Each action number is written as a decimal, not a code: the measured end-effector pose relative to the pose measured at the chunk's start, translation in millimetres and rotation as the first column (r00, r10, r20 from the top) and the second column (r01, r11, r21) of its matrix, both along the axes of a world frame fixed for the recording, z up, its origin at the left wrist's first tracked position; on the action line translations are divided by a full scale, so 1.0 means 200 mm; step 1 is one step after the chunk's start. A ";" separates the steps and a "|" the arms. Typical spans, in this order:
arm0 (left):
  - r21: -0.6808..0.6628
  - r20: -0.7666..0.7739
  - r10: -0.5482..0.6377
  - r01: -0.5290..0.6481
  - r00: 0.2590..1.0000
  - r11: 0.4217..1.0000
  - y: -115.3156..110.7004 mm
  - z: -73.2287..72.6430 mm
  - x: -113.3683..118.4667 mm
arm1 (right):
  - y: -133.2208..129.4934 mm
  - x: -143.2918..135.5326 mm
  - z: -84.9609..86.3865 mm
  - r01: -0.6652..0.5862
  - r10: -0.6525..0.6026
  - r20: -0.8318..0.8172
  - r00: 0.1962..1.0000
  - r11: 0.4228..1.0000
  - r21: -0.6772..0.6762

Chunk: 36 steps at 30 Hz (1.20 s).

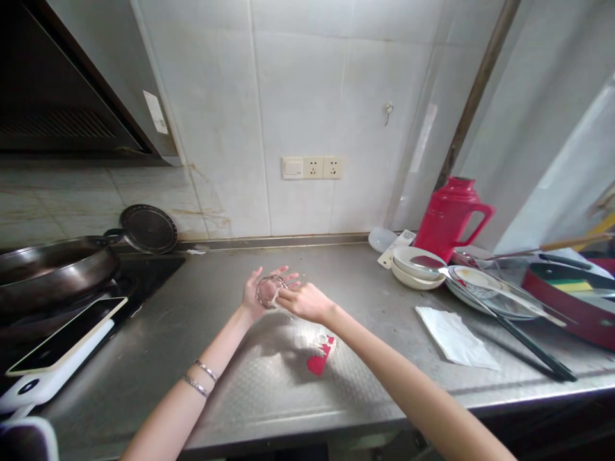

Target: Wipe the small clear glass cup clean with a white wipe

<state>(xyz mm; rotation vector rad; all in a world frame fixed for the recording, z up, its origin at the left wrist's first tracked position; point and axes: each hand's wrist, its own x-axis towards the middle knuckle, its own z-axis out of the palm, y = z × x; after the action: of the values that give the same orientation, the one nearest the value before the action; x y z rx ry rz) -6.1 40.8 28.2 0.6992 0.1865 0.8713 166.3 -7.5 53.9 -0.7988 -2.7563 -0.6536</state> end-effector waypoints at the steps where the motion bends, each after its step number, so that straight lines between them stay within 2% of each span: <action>1: -0.010 -0.018 -0.044 0.044 0.999 0.999 0.01 0.01 -0.02 | 0.01 0.01 0.02 -0.056 0.055 0.059 0.997 0.998 0.016; 4: -0.045 -0.112 -0.111 0.106 0.988 0.993 0.03 0.01 -0.06 | 0.03 0.02 0.08 -0.140 0.133 0.168 0.977 0.990 0.031; 8: -0.101 -0.285 -0.098 0.072 0.954 0.992 0.05 -0.02 -0.07 | 0.07 0.02 0.14 -0.131 0.127 0.227 0.966 0.991 0.002; 11: -0.150 -0.336 -0.040 -0.011 0.941 0.989 0.05 -0.04 -0.04 | 0.09 0.02 0.17 -0.093 0.095 0.274 0.957 0.995 -0.020; 14: -0.167 -0.315 0.101 -0.160 0.944 0.973 0.06 -0.05 0.01 | 0.08 0.02 0.16 0.028 -0.025 0.265 0.964 1.000 -0.009; 18: -0.157 -0.219 0.286 -0.323 0.933 0.933 0.07 -0.07 0.04 | 0.04 0.00 0.10 0.206 -0.203 0.147 0.968 0.979 -0.001; 22: -0.156 -0.185 0.349 -0.378 0.919 0.913 0.05 -0.07 0.05 | -0.01 -0.03 0.01 0.300 -0.293 0.084 0.952 0.950 -0.089; 25: -0.157 -0.159 0.389 -0.412 0.907 0.897 0.03 -0.07 0.06 | -0.06 -0.08 -0.06 0.381 -0.395 -0.032 0.918 0.903 -0.200; 30: -0.137 -0.090 0.443 -0.451 0.892 0.882 -0.01 -0.06 0.09 | -0.12 -0.25 -0.16 0.403 -0.540 -0.302 0.786 0.817 -0.411; 33: -0.128 -0.068 0.426 -0.431 0.902 0.893 -0.01 -0.08 0.10 | -0.13 -0.34 -0.20 0.395 -0.596 -0.467 0.653 0.794 -0.461; 35: -0.117 -0.070 0.426 -0.431 0.902 0.895 -0.01 -0.10 0.10 | -0.12 -0.36 -0.22 0.406 -0.616 -0.494 0.613 0.783 -0.472; 36: -0.113 -0.073 0.429 -0.435 0.900 0.893 -0.01 -0.11 0.10 | -0.11 -0.36 -0.22 0.414 -0.618 -0.487 0.618 0.782 -0.467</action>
<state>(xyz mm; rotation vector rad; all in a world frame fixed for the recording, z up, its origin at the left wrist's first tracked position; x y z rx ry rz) 14.8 38.1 7.0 0.5653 0.4485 1.2590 93.7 -29.4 8.9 -1.5992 -2.0028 0.0242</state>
